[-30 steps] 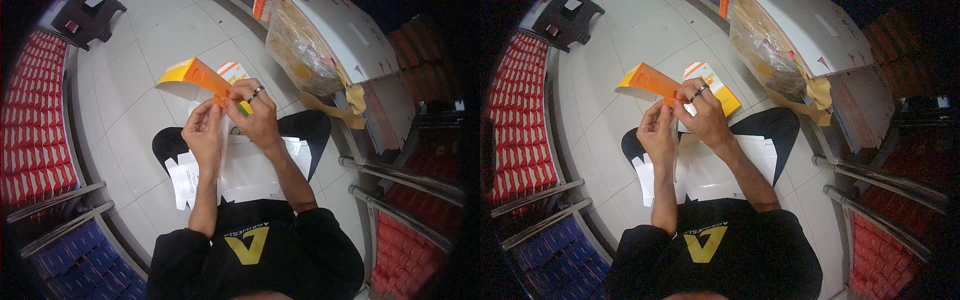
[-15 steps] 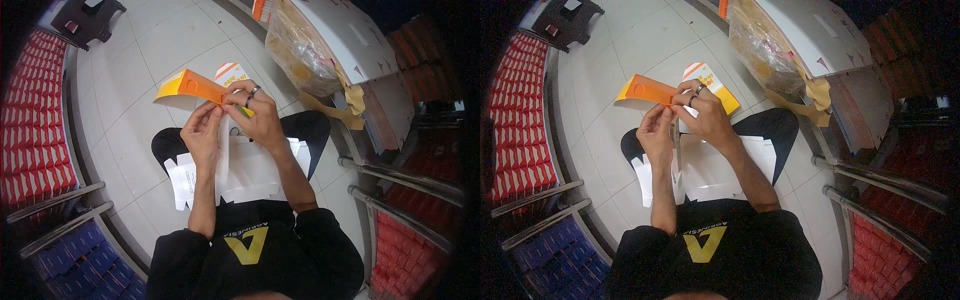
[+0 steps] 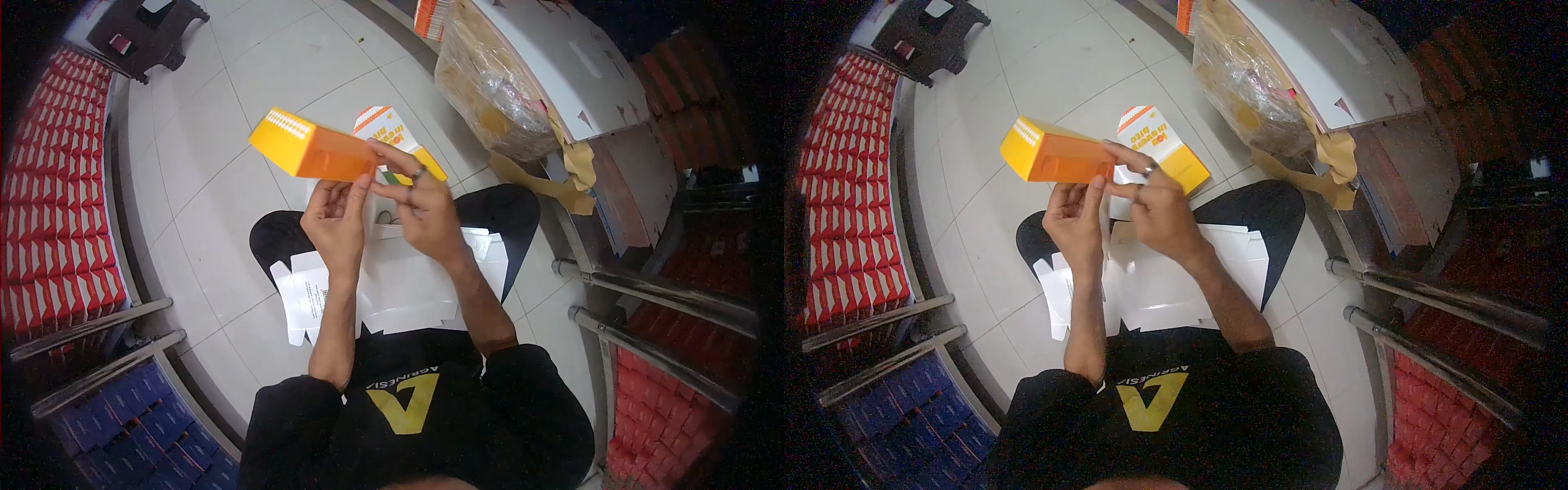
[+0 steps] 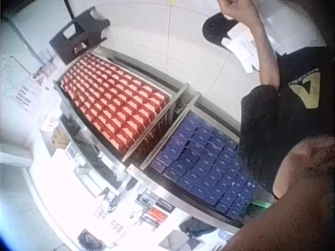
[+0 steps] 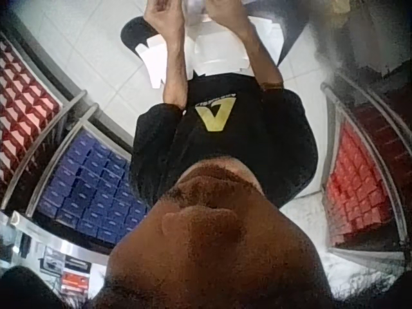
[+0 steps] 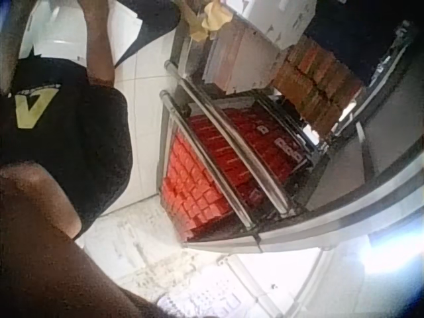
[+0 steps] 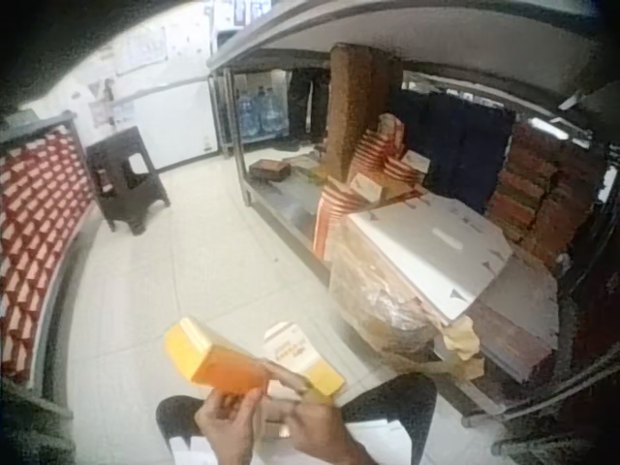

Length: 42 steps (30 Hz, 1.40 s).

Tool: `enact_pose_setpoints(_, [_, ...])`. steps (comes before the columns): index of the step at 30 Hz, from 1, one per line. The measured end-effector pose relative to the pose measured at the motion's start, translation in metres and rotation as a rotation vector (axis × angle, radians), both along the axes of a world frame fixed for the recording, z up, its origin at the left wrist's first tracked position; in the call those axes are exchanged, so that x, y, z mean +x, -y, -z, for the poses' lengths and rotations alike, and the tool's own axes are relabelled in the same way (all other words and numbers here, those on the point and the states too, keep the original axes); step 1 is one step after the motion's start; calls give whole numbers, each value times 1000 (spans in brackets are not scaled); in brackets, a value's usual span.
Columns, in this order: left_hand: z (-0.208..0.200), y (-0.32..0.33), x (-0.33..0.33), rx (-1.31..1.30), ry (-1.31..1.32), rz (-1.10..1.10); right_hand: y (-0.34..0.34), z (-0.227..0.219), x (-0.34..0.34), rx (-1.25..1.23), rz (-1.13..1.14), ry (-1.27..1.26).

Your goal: The person folds and assembles cardboard food boxes by hand while sitting on the floor.

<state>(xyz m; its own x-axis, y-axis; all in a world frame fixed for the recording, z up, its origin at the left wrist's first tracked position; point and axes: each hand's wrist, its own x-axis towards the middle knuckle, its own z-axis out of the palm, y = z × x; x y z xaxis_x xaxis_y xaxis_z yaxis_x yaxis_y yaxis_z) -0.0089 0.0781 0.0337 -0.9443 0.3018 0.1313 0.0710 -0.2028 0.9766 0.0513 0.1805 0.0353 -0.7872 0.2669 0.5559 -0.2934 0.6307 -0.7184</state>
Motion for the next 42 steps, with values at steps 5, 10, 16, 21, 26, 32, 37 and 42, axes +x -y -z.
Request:
enact_pose_setpoints(5, [-12,10,-3,-333,-460,114,-26,-1,22,-879,42,-87])
enact_pose_setpoints(10, [3,26,-11,-489,-944,368,-44,-16,32,-993,102,-49])
enact_pose_setpoints(16, [5,32,-10,-606,-996,423,-55,-14,44,-886,140,206])
enact_pose_setpoints(21, [4,36,-11,-683,-991,485,-57,-17,42,-717,254,409])
enact_pose_setpoints(26, [11,32,-16,-546,-638,529,-47,-2,40,-458,297,324])
enact_pose_setpoints(32, [7,-1,0,115,293,326,8,21,26,120,381,-69])
enact_pose_setpoints(37, [17,-6,1,71,345,185,16,24,31,180,336,21])
enact_pose_setpoints(42, [26,-4,13,71,341,266,20,22,22,166,563,105])
